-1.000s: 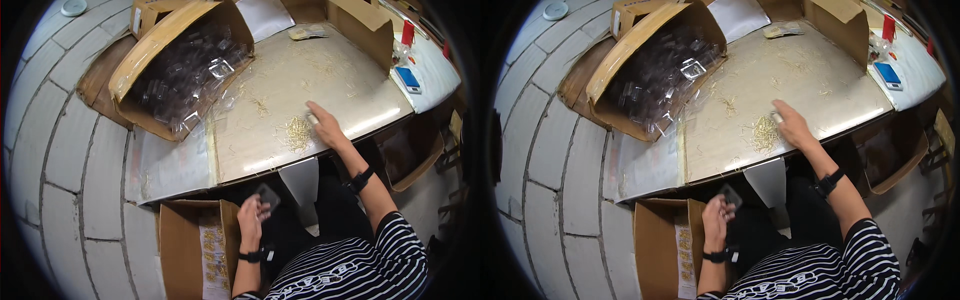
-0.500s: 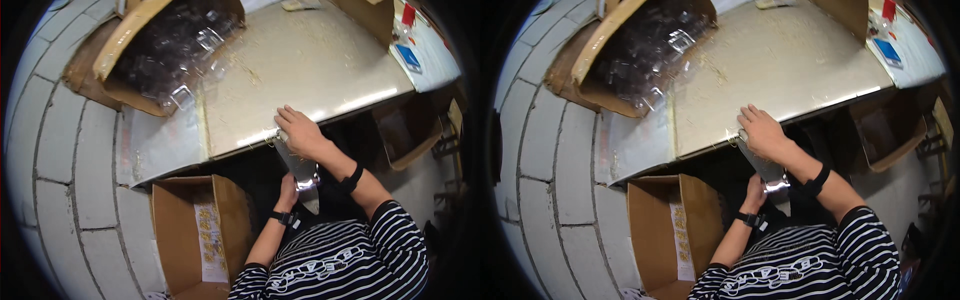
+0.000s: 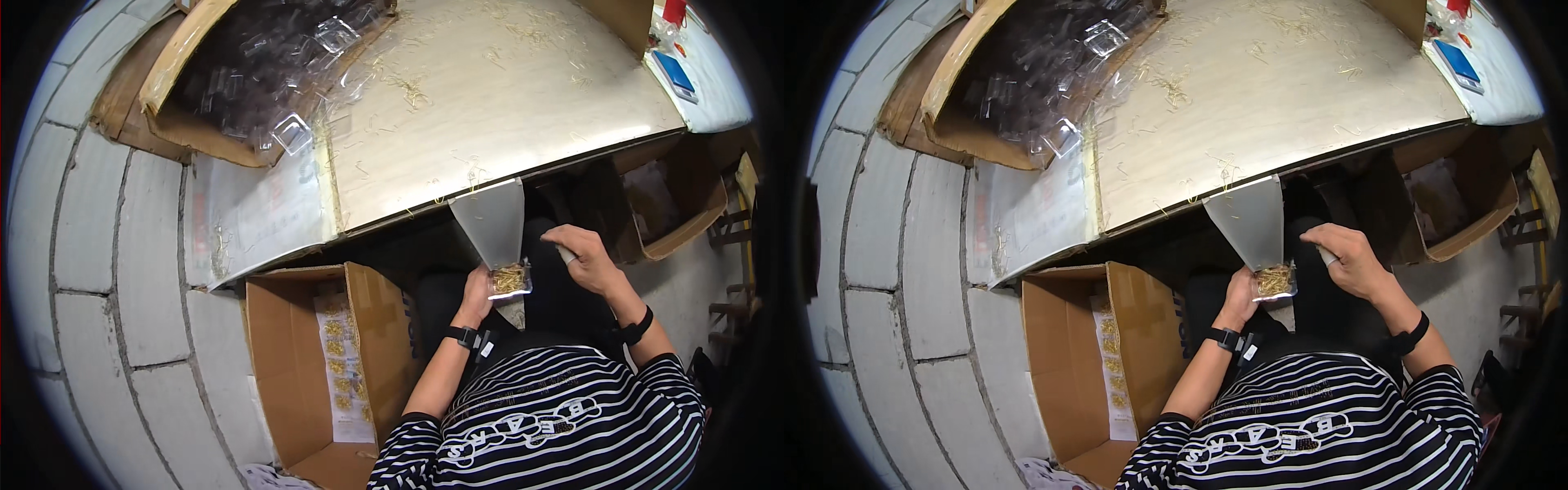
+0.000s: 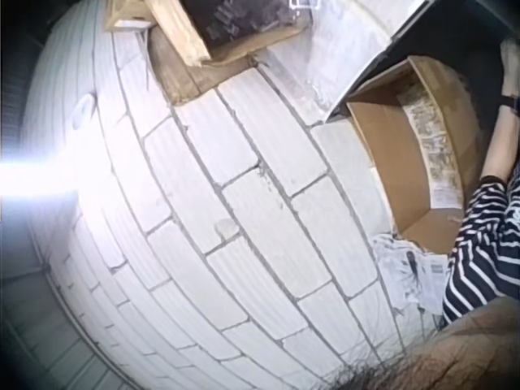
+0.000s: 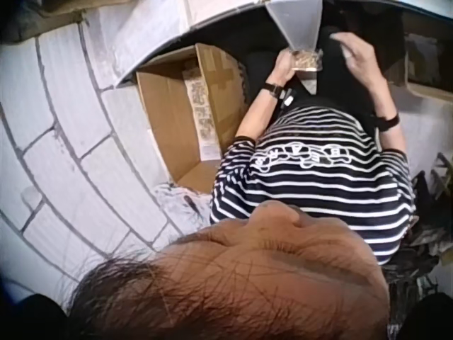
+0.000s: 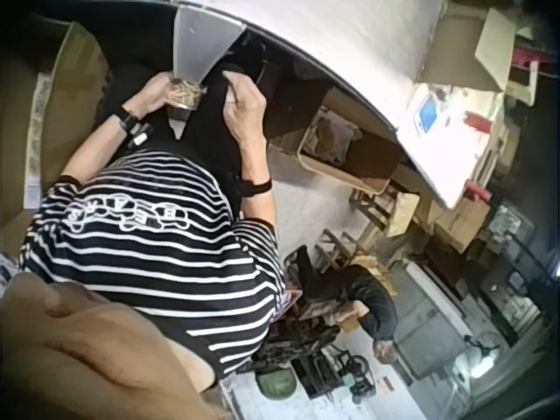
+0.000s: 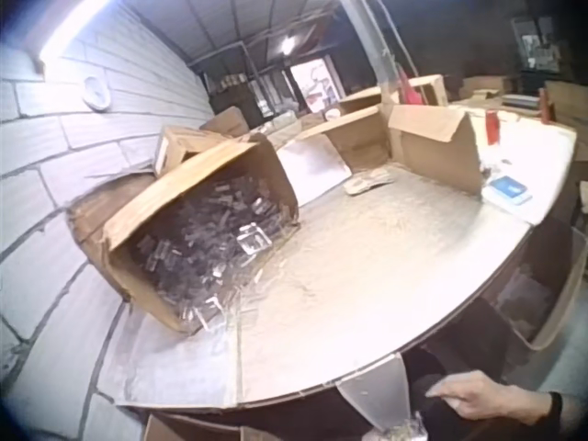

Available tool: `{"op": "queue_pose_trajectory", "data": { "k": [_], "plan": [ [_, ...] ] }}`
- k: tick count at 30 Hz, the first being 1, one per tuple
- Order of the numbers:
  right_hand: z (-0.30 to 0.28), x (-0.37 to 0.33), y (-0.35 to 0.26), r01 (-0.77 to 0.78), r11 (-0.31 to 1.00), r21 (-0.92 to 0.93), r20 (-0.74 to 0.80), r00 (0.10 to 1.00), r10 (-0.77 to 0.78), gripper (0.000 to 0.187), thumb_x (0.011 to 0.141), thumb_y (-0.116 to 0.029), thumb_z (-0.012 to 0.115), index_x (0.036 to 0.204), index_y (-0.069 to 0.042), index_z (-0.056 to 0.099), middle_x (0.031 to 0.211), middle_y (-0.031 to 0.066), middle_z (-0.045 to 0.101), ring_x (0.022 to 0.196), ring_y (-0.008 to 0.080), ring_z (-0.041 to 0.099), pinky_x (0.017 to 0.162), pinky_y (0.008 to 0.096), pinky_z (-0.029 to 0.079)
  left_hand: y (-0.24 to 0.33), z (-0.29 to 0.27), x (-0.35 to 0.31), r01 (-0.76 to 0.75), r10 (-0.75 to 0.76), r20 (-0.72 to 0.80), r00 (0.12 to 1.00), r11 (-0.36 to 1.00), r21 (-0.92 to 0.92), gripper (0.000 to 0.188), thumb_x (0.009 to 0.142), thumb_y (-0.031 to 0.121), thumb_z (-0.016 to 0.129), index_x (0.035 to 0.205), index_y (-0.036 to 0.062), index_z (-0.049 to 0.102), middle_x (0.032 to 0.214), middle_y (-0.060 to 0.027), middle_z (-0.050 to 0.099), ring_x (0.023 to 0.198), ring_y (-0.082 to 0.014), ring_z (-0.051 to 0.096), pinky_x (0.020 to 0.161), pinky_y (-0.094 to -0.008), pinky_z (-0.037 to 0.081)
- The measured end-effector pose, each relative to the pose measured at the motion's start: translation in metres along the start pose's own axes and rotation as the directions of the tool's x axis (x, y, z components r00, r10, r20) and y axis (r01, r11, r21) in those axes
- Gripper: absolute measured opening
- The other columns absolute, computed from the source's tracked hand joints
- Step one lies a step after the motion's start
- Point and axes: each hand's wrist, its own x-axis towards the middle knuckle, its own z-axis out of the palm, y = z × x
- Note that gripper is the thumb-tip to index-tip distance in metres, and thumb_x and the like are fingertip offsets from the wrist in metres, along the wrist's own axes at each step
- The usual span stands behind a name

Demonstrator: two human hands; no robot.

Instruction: The person sits on the floor and repeatedly scoops small yellow items from a table into clear plastic containers. They then place the filled containers into a cardboard box. The person also gathers loose items from the table surface to continue the packing process.

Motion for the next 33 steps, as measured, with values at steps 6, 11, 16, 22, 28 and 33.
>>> {"op": "queue_pose_trajectory", "data": {
  "k": [6,11,16,22,28,33],
  "plan": [
    [0.029,-0.006,-0.004,-0.01,0.998,0.065,0.118,0.993,0.002,0.034,0.072,0.011,0.055,0.104,0.001,0.061,0.097,0.0165,0.064,0.092,0.0342,0.062,0.079,0.0373,0.051,-0.005,-0.005,-0.002,-0.031,0.031,-0.01,0.999,1.0,-0.006,0.039,0.101,0.028,0.036,0.116,-0.0038,0.051,0.109,-0.0141,0.062,0.093,-0.0221,0.065,0.082,-0.0348,0.054],
    [0.034,0.034,-0.032,0.104,0.992,0.069,0.408,0.905,-0.123,0.034,0.072,0.007,0.059,0.105,0.002,0.061,0.105,0.0179,0.062,0.1,0.0343,0.061,0.085,0.0388,0.051,-0.013,-0.016,-0.002,0.046,-0.05,-0.044,0.998,0.994,-0.095,0.029,0.098,0.019,0.042,0.117,-0.0011,0.051,0.106,-0.01,0.063,0.09,-0.0196,0.065,0.08,-0.0327,0.054],
    [0.065,0.145,-0.081,0.47,0.878,-0.088,0.284,0.857,-0.43,0.03,0.08,-0.008,0.057,0.109,-0.003,0.059,0.116,0.0133,0.059,0.106,0.0306,0.057,0.085,0.0384,0.05,-0.019,-0.023,0.001,0.077,-0.077,-0.12,0.99,0.997,-0.003,0.022,0.091,0.002,0.048,0.111,-0.0042,0.055,0.102,-0.012,0.063,0.089,-0.0216,0.065,0.079,-0.0338,0.054],
    [0.083,0.207,-0.04,0.707,0.656,-0.266,0.713,0.602,-0.36,0.035,0.079,-0.01,0.057,0.114,-0.01,0.057,0.131,0.0051,0.049,0.125,0.0219,0.045,0.096,0.042,0.044,-0.011,-0.029,-0.004,-0.02,0.022,-0.117,0.993,1.0,0.02,0.02,0.091,0.006,0.053,0.108,-0.0042,0.058,0.103,-0.0107,0.064,0.092,-0.0176,0.063,0.082,-0.0295,0.051],
    [0.035,0.229,-0.015,0.451,0.861,-0.235,0.605,0.761,-0.234,0.034,0.078,-0.004,0.056,0.113,-0.005,0.058,0.134,0.0112,0.05,0.121,0.0282,0.05,0.096,0.0369,0.044,0.001,-0.028,-0.008,0.024,-0.032,-0.073,0.997,0.993,-0.116,0.024,0.096,0.017,0.052,0.105,-0.0031,0.06,0.099,-0.0095,0.066,0.089,-0.0158,0.064,0.08,-0.0284,0.051],
    [0.048,0.307,-0.003,0.189,0.838,-0.511,0.51,0.852,0.119,0.039,0.083,-0.01,0.053,0.121,-0.001,0.054,0.132,0.0143,0.05,0.119,0.0307,0.05,0.096,0.0368,0.044,0.016,-0.02,-0.01,0.051,-0.029,-0.18,0.983,0.991,0.12,0.021,0.093,0.011,0.057,0.107,-0.0029,0.061,0.097,-0.0082,0.065,0.088,-0.0135,0.062,0.077,-0.0263,0.05]
  ]
}}
